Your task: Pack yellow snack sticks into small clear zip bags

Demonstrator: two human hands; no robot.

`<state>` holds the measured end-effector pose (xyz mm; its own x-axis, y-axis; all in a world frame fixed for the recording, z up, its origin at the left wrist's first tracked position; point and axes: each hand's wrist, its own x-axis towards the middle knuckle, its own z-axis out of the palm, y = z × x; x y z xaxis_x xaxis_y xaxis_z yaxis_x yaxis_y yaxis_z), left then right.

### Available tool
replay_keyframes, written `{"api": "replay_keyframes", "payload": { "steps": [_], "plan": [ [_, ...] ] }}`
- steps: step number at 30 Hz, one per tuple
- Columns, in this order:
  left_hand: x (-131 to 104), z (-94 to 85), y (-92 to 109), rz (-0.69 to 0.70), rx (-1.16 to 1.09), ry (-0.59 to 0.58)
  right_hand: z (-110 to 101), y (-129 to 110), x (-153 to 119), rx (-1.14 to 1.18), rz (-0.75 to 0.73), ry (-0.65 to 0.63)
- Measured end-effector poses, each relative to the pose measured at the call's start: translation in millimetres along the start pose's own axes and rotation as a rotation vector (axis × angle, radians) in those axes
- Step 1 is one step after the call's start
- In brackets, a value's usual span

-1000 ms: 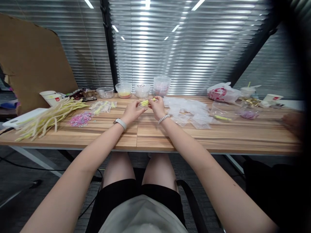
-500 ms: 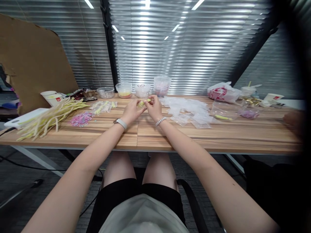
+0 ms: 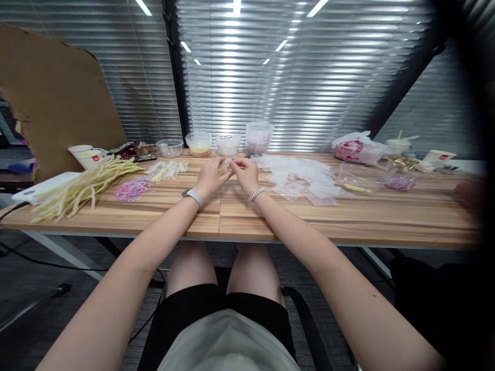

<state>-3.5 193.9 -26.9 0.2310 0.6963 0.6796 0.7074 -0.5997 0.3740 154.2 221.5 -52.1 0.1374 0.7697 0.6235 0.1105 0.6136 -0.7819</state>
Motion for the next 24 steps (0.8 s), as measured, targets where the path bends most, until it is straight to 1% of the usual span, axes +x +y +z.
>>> {"api": "replay_keyframes", "payload": {
  "steps": [2,7,12,17,21,24],
  "plan": [
    [0,-0.3,0,0.003,0.003,0.008,0,-2,0,0.000,-0.028,-0.019],
    [0,-1.1,-4,0.022,-0.007,0.038,-1,-10,-4,-0.075,-0.171,-0.097],
    [1,1.3,-9,0.027,0.000,0.042,-3,-15,-7,-0.212,-0.274,-0.172],
    [2,2.3,-13,0.012,0.002,0.021,-5,-13,-10,-0.366,-0.360,-0.224],
    [2,0.2,-16,-0.020,0.007,0.002,-3,-13,-13,-0.481,-0.402,-0.291],
    [0,-1.4,-15,-0.044,0.006,-0.008,-2,-14,-16,-0.535,-0.375,-0.333]
  ]
}}
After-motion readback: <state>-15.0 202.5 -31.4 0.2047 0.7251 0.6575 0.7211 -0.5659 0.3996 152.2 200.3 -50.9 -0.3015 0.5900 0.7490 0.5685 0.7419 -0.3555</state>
